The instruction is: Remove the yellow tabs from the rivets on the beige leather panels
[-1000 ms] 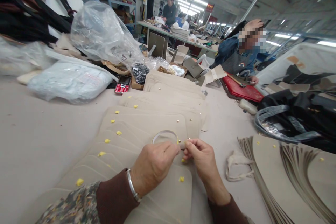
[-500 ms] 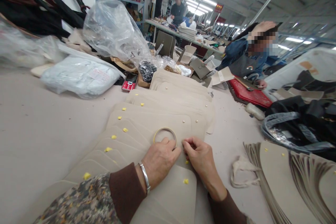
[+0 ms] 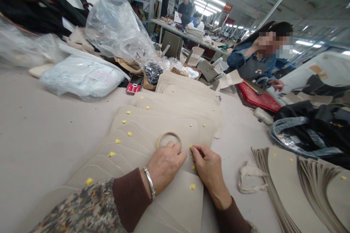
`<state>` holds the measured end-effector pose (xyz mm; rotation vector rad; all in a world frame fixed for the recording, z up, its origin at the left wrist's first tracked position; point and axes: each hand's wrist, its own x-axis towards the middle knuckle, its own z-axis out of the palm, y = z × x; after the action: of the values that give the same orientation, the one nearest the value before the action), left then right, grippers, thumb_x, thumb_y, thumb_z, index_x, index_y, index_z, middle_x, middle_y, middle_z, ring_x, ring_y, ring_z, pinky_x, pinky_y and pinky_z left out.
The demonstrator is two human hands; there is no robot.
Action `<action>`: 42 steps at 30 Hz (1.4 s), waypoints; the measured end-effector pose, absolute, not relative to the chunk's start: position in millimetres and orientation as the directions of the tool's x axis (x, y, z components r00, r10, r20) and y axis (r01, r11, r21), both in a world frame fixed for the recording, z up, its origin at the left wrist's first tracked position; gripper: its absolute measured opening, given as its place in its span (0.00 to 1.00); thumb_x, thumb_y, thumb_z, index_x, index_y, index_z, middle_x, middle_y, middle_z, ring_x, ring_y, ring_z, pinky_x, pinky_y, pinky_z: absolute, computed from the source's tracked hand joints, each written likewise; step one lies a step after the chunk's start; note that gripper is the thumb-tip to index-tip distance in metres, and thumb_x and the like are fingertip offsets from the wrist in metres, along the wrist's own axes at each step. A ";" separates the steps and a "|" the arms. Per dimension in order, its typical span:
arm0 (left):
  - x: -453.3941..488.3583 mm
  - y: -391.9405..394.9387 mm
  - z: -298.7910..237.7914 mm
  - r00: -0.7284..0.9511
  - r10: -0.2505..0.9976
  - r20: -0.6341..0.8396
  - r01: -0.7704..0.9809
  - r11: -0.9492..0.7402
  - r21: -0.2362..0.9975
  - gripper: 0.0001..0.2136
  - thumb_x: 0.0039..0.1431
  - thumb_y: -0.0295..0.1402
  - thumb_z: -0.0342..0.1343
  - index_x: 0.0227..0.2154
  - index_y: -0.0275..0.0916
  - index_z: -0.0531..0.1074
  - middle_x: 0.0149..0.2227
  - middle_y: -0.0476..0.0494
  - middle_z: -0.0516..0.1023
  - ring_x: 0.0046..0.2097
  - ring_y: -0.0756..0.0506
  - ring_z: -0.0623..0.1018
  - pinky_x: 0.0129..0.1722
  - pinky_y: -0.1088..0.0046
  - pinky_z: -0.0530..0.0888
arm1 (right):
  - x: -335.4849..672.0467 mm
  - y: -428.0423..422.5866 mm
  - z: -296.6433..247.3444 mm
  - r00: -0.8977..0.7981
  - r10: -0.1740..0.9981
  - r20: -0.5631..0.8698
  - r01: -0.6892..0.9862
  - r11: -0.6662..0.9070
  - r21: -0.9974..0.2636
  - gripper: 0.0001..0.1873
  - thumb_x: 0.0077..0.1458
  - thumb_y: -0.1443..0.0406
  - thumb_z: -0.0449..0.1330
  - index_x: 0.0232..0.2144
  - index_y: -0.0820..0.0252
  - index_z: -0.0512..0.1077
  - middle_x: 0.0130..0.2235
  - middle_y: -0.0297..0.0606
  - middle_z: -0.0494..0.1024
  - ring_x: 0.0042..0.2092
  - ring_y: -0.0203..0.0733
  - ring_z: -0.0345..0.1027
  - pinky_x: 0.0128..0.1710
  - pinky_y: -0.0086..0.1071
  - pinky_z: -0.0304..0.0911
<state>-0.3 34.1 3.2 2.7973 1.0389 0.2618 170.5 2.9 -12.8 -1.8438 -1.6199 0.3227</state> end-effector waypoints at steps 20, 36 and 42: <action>-12.4 39.2 1.4 0.632 0.561 0.534 0.365 -0.824 0.434 0.08 0.67 0.29 0.47 0.47 0.38 0.66 0.36 0.47 0.79 0.35 0.49 0.78 0.34 0.76 0.74 | 185.3 -29.3 11.7 -0.027 0.998 -0.049 0.744 -0.013 -0.668 0.11 0.59 0.65 0.56 0.28 0.58 0.76 0.28 0.34 0.78 0.30 0.38 0.71 0.31 0.28 0.61; -5.5 30.4 4.5 0.693 0.559 0.455 0.349 -0.813 0.466 0.08 0.69 0.30 0.40 0.41 0.38 0.63 0.27 0.50 0.76 0.27 0.48 0.77 0.24 0.75 0.67 | 164.8 -22.1 7.0 -0.125 0.795 0.594 0.756 0.464 -0.462 0.09 0.55 0.74 0.53 0.28 0.60 0.70 0.25 0.36 0.75 0.26 0.36 0.68 0.27 0.27 0.63; -4.7 29.9 5.9 0.681 0.592 0.430 0.375 -0.787 0.489 0.09 0.66 0.26 0.42 0.31 0.39 0.65 0.24 0.51 0.71 0.25 0.49 0.73 0.23 0.75 0.63 | 154.1 -26.2 3.5 0.138 0.919 0.369 0.634 0.205 -0.746 0.07 0.53 0.69 0.56 0.26 0.61 0.73 0.21 0.33 0.73 0.22 0.34 0.66 0.24 0.27 0.62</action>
<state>-4.7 29.9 5.9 2.5330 0.7591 0.8310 154.1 -26.2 3.5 -1.5120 -1.5784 0.3985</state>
